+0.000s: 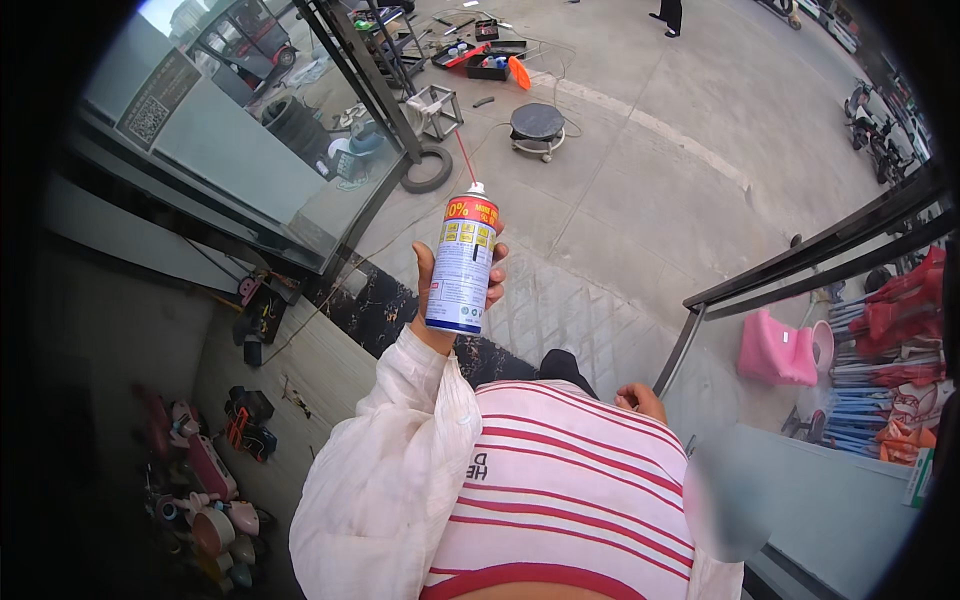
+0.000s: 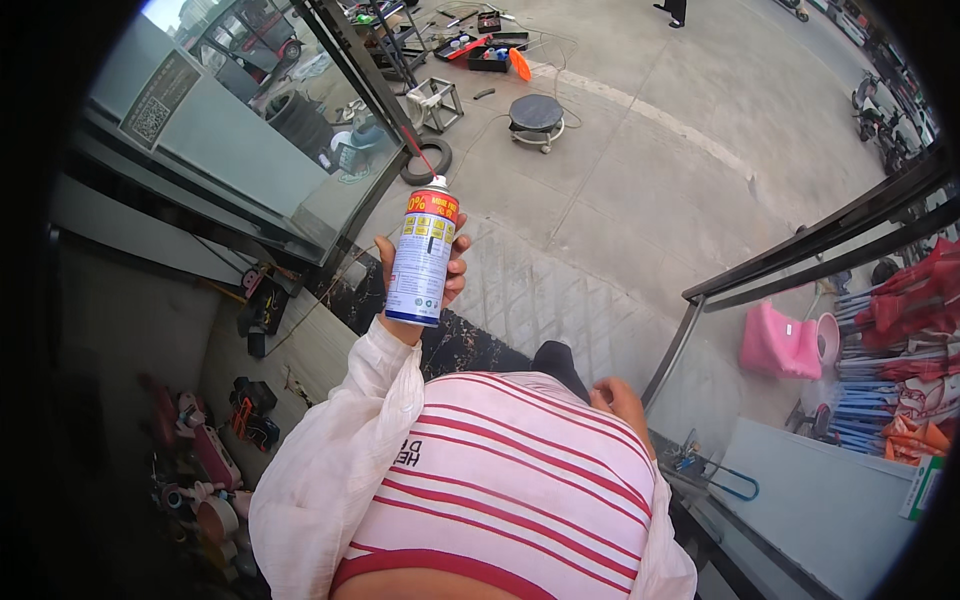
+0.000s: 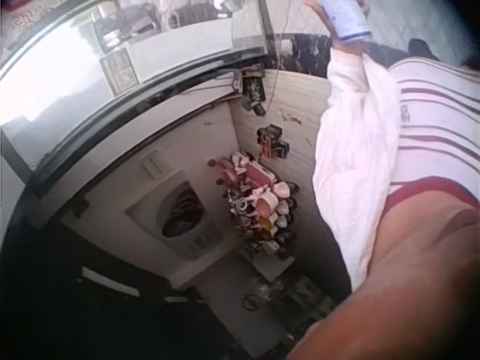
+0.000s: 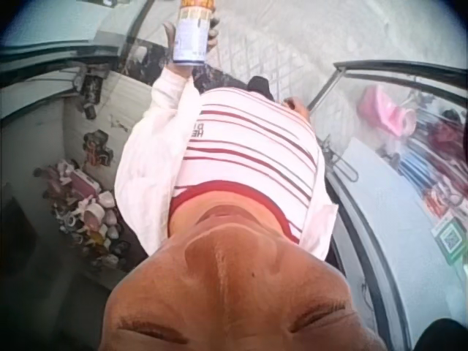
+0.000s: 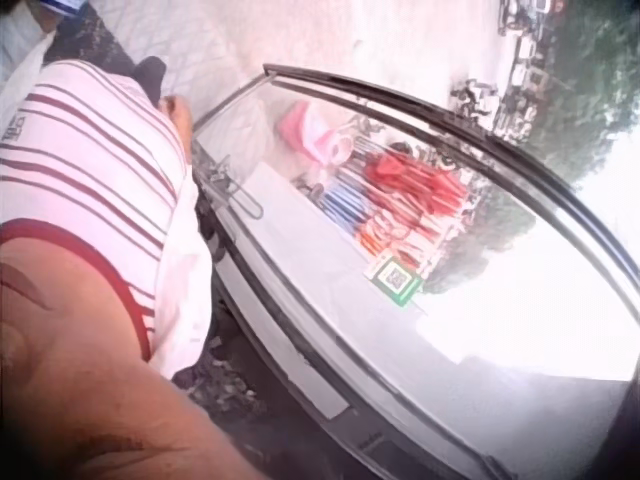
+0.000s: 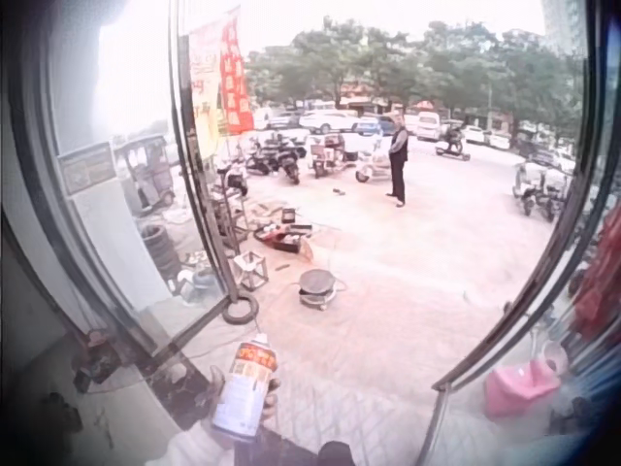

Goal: The person uses pliers to adjust a component on the scooter's handlebar, then retrieves a lubricant can and sprays the handlebar mechanism. They repeatedly test the handlebar grip and lever movement after applying the lubricant.

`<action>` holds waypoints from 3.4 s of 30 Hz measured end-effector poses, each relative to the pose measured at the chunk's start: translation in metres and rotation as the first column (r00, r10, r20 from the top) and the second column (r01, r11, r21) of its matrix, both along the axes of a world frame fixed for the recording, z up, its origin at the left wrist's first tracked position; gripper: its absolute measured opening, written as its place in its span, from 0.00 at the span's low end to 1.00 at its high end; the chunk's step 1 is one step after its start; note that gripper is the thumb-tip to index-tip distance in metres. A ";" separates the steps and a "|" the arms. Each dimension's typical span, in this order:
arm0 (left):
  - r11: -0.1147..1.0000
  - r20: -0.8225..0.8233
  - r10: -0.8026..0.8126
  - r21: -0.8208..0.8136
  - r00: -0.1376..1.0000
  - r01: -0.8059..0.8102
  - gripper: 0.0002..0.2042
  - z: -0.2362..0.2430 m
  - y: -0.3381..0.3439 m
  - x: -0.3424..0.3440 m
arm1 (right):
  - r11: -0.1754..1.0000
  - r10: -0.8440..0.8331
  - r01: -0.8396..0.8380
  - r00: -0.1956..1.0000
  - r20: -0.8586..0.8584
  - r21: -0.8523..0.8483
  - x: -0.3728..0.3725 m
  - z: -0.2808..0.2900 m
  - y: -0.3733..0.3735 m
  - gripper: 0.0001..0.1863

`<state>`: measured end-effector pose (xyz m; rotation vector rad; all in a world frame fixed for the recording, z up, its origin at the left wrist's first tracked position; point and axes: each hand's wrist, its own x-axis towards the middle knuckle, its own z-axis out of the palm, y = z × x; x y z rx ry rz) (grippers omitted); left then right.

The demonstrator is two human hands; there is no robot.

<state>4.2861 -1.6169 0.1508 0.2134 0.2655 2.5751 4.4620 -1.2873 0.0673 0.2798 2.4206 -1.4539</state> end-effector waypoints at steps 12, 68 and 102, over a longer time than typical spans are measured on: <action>0.928 -0.042 0.268 -0.258 0.962 -0.270 0.35 0.002 0.084 -0.277 | 0.981 0.194 -0.182 0.946 -0.259 0.069 -0.339 0.011 0.093 0.10; 0.842 -0.320 0.041 -0.499 0.947 -0.205 0.35 -0.124 0.876 -2.133 | 0.916 -0.030 -0.134 0.916 -0.399 -0.378 -2.241 -0.055 0.697 0.37; 0.774 -0.286 -0.126 -0.627 0.950 -0.086 0.27 -0.143 1.157 -3.120 | 0.879 0.004 -0.124 0.967 -0.253 -0.460 -3.219 -0.068 0.989 0.35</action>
